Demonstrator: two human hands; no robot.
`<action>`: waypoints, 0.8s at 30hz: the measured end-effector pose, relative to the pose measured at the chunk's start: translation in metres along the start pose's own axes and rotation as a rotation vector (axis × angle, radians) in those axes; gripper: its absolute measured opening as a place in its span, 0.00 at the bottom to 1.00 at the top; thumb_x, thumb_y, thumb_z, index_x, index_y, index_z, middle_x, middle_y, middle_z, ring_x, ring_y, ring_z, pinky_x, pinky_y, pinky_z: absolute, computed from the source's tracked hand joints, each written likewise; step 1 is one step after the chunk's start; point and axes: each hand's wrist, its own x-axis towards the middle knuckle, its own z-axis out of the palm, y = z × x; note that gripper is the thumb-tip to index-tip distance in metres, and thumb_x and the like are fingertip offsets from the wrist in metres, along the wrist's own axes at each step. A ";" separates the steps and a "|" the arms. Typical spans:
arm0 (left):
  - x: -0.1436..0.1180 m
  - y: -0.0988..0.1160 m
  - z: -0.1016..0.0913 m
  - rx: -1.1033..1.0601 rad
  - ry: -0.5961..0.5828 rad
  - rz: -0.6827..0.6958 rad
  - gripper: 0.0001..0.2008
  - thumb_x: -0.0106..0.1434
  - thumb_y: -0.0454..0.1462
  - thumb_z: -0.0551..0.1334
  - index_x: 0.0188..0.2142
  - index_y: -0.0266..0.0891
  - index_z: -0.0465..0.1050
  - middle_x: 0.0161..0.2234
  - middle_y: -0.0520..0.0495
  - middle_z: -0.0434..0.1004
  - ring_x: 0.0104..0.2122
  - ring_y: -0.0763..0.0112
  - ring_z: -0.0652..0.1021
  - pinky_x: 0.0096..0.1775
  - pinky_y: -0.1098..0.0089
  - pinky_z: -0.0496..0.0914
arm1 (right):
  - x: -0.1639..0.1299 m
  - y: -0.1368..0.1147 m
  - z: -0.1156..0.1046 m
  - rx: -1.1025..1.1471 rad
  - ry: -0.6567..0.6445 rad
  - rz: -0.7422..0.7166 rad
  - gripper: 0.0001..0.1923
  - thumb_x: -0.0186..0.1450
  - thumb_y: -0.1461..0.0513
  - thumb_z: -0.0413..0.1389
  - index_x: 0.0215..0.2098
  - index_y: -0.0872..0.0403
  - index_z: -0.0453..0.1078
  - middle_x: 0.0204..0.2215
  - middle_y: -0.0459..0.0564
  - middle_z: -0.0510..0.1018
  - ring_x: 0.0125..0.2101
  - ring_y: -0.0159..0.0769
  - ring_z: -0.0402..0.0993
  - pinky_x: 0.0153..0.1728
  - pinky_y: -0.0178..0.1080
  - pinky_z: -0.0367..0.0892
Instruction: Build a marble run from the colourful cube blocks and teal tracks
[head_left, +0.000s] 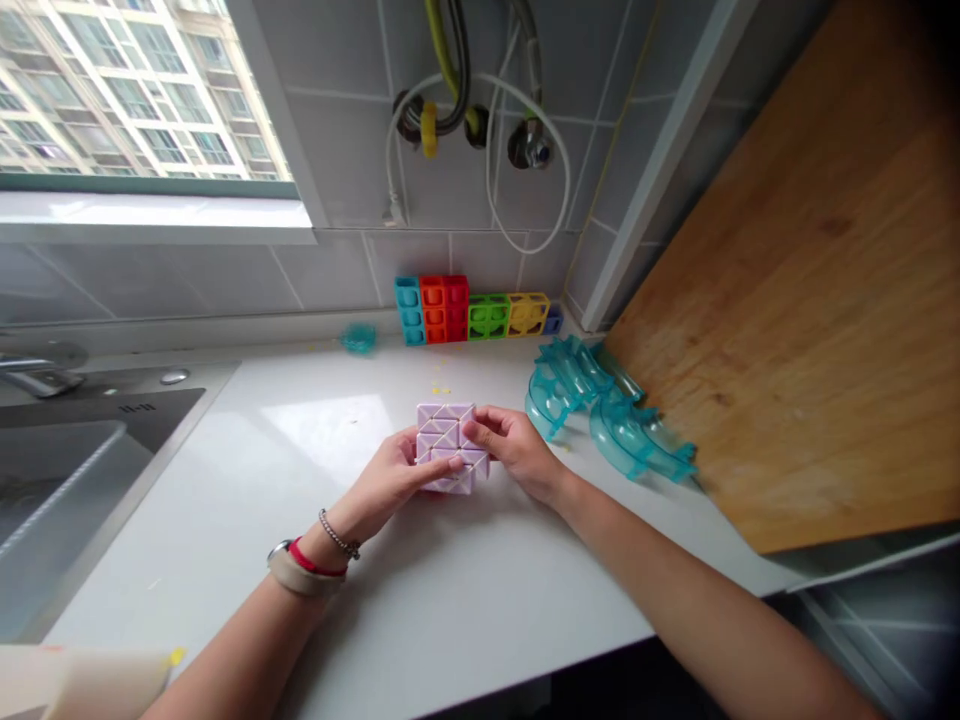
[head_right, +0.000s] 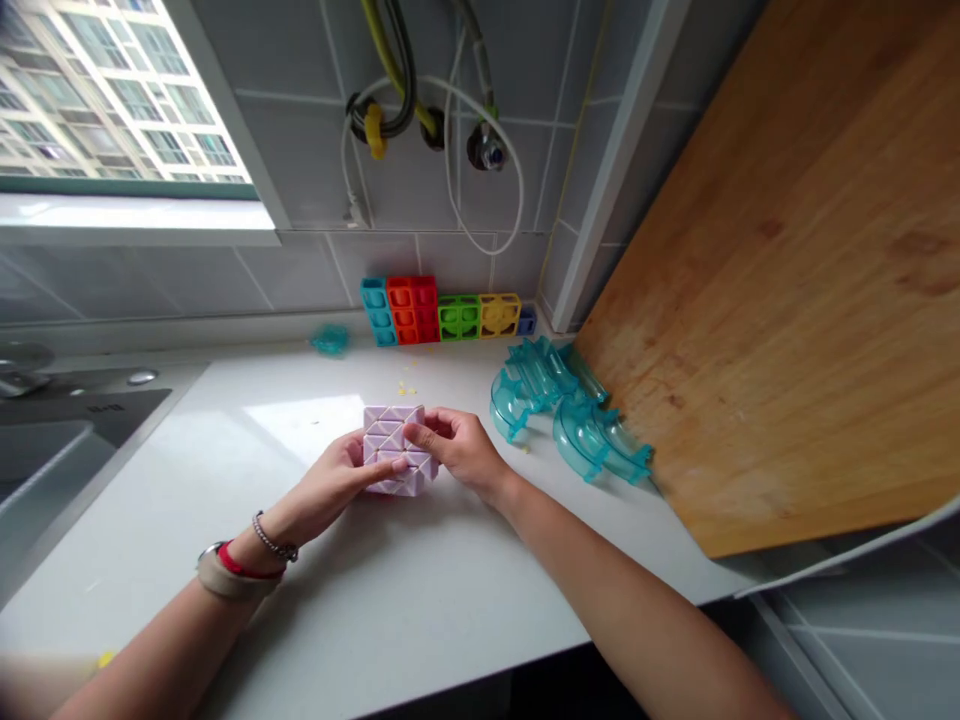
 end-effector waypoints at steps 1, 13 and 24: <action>0.000 0.000 0.001 -0.016 0.032 0.008 0.24 0.57 0.45 0.73 0.49 0.38 0.74 0.41 0.42 0.81 0.35 0.66 0.80 0.33 0.70 0.75 | 0.000 0.000 0.001 0.003 0.021 -0.010 0.25 0.58 0.43 0.66 0.40 0.55 0.76 0.31 0.46 0.77 0.28 0.30 0.71 0.28 0.32 0.68; 0.001 0.006 -0.006 -0.005 0.285 0.116 0.24 0.58 0.50 0.72 0.48 0.38 0.74 0.44 0.40 0.81 0.40 0.60 0.81 0.31 0.71 0.76 | 0.001 0.009 0.003 -0.195 0.032 -0.098 0.20 0.61 0.48 0.64 0.42 0.54 0.78 0.35 0.50 0.79 0.31 0.33 0.72 0.31 0.36 0.72; -0.001 0.006 0.002 0.005 0.176 0.176 0.24 0.60 0.49 0.70 0.49 0.36 0.76 0.40 0.42 0.82 0.36 0.63 0.81 0.37 0.67 0.76 | 0.000 0.007 0.002 -0.146 0.063 -0.112 0.23 0.63 0.47 0.63 0.47 0.54 0.77 0.37 0.51 0.80 0.35 0.36 0.75 0.34 0.37 0.73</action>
